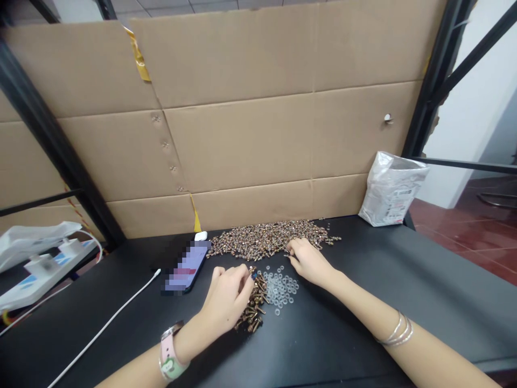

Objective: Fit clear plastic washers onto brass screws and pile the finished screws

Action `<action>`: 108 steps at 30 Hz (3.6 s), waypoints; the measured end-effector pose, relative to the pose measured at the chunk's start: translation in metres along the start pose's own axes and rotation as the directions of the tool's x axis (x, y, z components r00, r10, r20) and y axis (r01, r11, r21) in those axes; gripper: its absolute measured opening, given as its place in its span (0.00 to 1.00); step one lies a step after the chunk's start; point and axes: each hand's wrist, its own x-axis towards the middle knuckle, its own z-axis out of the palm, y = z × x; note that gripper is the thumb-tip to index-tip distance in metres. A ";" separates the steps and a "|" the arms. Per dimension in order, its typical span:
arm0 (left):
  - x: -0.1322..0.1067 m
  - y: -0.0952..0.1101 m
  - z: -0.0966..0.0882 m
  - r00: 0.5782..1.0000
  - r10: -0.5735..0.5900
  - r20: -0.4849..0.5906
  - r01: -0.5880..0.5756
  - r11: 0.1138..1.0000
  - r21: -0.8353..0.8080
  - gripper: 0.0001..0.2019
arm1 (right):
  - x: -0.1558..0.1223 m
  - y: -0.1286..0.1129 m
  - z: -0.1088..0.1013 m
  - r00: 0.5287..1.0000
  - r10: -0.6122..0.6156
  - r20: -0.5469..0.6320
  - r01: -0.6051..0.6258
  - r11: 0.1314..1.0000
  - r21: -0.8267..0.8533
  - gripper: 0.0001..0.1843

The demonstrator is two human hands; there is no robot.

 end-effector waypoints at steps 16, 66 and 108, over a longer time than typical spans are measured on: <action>0.000 0.006 -0.005 0.978 0.201 0.059 -0.199 0.979 -0.038 0.08 | -0.015 -0.091 -0.002 0.927 0.145 0.347 -0.376 0.367 0.851 0.17; -0.002 0.018 -0.002 0.989 0.139 0.044 -0.123 0.957 -0.263 0.15 | -0.018 -0.114 0.008 0.876 0.200 0.439 -0.441 -0.035 0.897 0.23; 0.007 -0.007 -0.001 0.996 -0.092 -0.006 0.093 0.995 0.039 0.14 | 0.027 -0.044 0.019 0.985 -0.173 -0.022 0.174 0.985 0.009 0.11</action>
